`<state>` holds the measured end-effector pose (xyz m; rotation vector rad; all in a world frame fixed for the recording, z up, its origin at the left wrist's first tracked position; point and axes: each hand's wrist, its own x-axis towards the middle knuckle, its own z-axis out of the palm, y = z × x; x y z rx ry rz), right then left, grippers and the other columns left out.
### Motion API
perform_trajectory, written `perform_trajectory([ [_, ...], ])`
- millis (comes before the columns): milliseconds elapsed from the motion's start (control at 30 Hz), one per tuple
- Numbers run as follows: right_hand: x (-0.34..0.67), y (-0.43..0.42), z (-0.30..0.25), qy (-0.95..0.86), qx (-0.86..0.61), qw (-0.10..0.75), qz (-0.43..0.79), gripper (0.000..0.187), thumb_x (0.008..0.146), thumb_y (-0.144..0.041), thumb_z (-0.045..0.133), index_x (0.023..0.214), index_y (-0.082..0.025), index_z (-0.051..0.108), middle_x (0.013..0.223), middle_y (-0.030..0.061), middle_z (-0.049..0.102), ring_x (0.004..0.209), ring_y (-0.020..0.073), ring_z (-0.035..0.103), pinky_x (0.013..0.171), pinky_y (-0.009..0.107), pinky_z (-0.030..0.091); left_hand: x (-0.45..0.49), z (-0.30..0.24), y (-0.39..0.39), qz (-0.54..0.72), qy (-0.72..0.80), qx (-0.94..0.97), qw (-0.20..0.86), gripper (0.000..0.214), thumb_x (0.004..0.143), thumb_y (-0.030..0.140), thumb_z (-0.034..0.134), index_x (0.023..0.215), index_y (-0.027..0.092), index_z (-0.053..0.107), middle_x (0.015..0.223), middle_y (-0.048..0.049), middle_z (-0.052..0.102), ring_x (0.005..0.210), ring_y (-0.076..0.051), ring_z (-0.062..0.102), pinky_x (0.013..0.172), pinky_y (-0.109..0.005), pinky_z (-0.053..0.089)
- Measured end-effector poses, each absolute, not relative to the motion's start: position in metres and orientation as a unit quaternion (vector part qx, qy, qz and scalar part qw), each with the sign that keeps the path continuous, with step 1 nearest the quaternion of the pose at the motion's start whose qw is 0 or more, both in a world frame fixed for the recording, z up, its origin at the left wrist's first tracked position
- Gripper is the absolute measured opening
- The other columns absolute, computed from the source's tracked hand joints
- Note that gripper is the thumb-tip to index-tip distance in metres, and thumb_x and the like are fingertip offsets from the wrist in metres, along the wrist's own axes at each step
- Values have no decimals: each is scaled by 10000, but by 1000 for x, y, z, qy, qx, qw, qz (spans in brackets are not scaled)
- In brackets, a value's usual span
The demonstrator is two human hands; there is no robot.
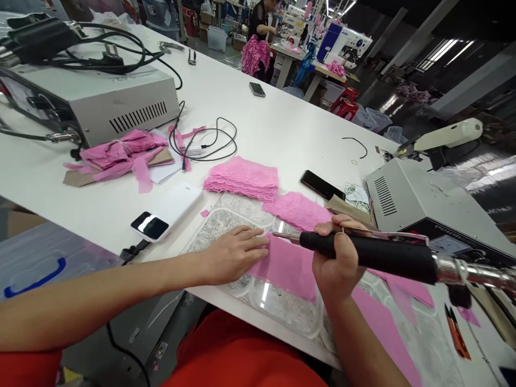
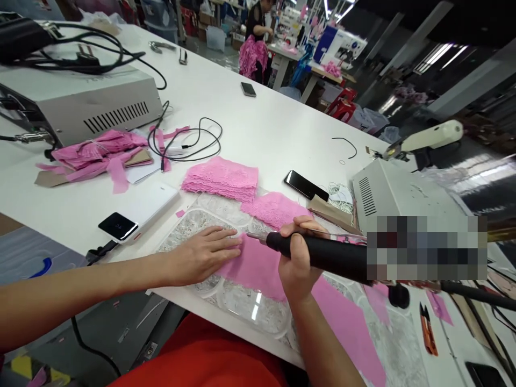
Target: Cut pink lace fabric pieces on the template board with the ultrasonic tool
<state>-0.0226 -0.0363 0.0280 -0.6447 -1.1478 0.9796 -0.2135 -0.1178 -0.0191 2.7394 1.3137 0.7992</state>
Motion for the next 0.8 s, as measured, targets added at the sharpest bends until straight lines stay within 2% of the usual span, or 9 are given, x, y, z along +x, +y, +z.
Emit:
perform_trajectory([
  [467,-28,-34,18,-528,-244,675,454,131,766,-193,613,893,-209,589,922,-19,553,657,85,578,726,316,470,-211,-24,-118,249,434,865,-28,241,946,200,480,1114,164,648,1270,-100,636,1241,-301,537,1029,-453,425],
  [800,-32,-32,18,-536,-253,665,454,92,764,-210,628,802,-207,544,841,-33,542,649,92,568,692,317,490,-211,-23,-118,250,430,867,-36,259,966,189,431,1094,156,654,1259,-83,645,1232,-303,539,1011,-460,435],
])
